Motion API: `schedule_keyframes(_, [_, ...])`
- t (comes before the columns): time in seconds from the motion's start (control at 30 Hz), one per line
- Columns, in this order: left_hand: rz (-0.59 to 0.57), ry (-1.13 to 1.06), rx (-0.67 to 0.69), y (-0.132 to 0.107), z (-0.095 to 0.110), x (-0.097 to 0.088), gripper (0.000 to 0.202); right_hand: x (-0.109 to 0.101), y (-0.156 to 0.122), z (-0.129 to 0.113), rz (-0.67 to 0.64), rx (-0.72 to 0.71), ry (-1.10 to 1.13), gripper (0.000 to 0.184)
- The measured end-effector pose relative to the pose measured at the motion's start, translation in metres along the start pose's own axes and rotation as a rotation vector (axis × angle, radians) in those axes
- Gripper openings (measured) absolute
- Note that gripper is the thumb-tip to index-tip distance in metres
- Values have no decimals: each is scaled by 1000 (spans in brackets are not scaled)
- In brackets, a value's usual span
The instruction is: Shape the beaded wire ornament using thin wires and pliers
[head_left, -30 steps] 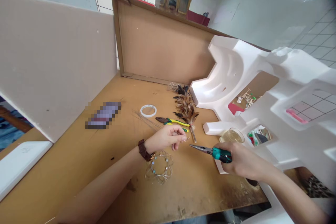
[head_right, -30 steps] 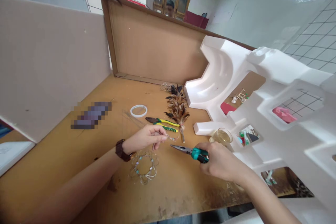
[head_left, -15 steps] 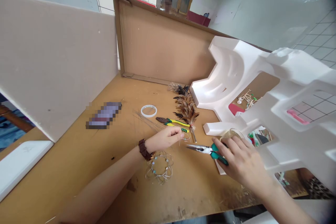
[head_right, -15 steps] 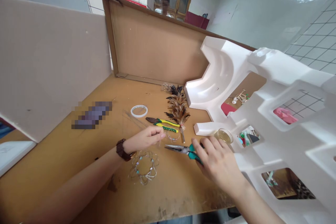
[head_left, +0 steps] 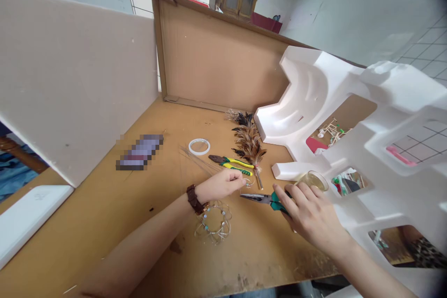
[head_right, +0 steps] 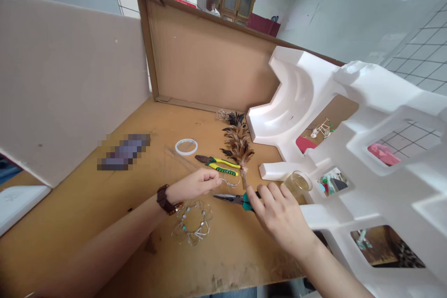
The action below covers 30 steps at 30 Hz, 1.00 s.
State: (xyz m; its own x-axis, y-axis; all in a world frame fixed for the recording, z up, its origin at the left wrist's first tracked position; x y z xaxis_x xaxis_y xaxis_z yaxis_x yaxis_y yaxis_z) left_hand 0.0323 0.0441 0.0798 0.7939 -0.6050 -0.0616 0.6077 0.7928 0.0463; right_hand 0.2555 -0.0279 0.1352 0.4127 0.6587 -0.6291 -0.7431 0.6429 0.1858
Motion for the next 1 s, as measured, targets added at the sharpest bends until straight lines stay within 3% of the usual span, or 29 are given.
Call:
schedule_keyframes(0.27, [-13, -2, -52, 0, -1, 2, 32, 1, -3, -2, 4, -1, 25, 44])
schedule_keyframes(0.4, [24, 26, 11, 0, -5, 5, 31, 0, -1, -3, -20, 57, 107, 42])
schedule_keyframes(0.47, [68, 108, 97, -1, -4, 6, 31, -1, 1, -2, -91, 123, 247, 38])
schedule_keyframes(0.6, [90, 432, 320, -5, 2, 9, 29, 2, 3, -3, -397, 225, 707, 21])
schedule_keyframes(0.7, [87, 645, 370, -6, 3, 6, 25, 6, -1, -9, -442, 285, 897, 20])
schedule_keyframes(0.87, [185, 779, 245, 0, -8, -10, 24, 22, -12, -39, -419, 289, 869, 35])
schedule_keyframes(1.0, [102, 686, 234, 3, -11, -15, 25, 48, -22, -73, -445, 334, 651, 23])
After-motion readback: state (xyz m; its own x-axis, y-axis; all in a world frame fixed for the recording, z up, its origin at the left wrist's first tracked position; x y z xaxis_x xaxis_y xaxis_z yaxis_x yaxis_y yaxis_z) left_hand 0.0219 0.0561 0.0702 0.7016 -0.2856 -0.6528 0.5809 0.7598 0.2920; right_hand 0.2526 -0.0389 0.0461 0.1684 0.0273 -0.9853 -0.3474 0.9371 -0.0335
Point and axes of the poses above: each hand's wrist, its own y-axis towards the middle knuckle, its own x-axis out of the palm, z = x × y, the point moved 1 cm from there along y, towards the middle knuckle, and after that the axes turned 12 degrees about -y, right-handed, at the moved point
